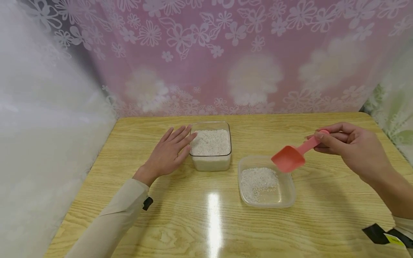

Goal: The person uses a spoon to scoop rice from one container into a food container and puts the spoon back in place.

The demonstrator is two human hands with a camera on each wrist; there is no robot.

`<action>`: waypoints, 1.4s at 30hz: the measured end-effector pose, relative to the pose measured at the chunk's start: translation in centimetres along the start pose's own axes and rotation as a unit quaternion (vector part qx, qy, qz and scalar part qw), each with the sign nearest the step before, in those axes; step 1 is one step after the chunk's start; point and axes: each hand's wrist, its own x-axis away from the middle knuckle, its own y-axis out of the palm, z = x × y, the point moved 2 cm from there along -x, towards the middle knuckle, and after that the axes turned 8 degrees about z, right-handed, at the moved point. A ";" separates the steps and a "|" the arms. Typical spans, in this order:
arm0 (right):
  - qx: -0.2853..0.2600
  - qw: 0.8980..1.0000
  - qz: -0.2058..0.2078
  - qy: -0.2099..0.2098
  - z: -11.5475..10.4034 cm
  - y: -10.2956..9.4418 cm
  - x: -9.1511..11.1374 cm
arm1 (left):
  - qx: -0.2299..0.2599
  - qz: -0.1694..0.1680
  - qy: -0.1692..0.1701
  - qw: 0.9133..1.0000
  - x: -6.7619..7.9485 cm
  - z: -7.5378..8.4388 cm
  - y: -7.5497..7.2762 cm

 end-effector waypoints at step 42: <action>-0.379 0.912 -0.052 0.147 -2.9 8.0 -7.2 | -0.003 0.001 0.001 1.000 0.1 -0.1 0.1</action>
